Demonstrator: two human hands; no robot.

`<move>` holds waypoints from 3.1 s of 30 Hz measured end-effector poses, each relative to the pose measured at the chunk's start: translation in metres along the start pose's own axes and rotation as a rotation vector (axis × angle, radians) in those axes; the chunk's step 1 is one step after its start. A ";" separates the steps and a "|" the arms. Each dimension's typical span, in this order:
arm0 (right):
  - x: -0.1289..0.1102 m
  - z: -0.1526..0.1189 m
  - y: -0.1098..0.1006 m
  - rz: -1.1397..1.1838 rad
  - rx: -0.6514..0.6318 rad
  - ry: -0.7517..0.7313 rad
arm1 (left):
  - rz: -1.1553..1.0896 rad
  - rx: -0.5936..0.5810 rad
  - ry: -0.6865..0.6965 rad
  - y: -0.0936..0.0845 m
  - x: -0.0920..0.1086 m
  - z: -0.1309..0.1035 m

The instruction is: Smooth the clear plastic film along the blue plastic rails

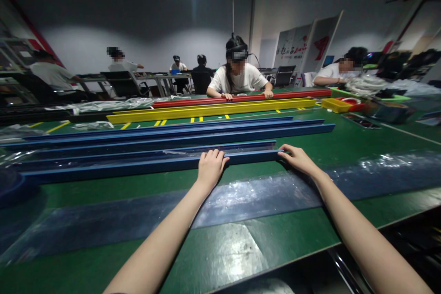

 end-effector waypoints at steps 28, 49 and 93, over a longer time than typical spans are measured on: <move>0.004 0.001 0.004 0.009 -0.044 0.046 | 0.045 -0.007 0.004 0.001 0.001 0.000; 0.006 0.001 0.005 -0.003 -0.037 0.088 | 0.052 -0.040 -0.004 0.003 0.001 0.000; -0.004 0.000 0.003 0.050 -0.027 0.049 | 0.050 -0.023 -0.037 0.004 -0.003 -0.001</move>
Point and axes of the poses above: each hand's wrist, its own z-axis towards the middle knuckle, its own y-axis out of the palm, x = y × z, the point moved 8 cm from there along z, towards the middle knuckle, and after that the axes turned 1 degree about z, right-handed, at the moved point
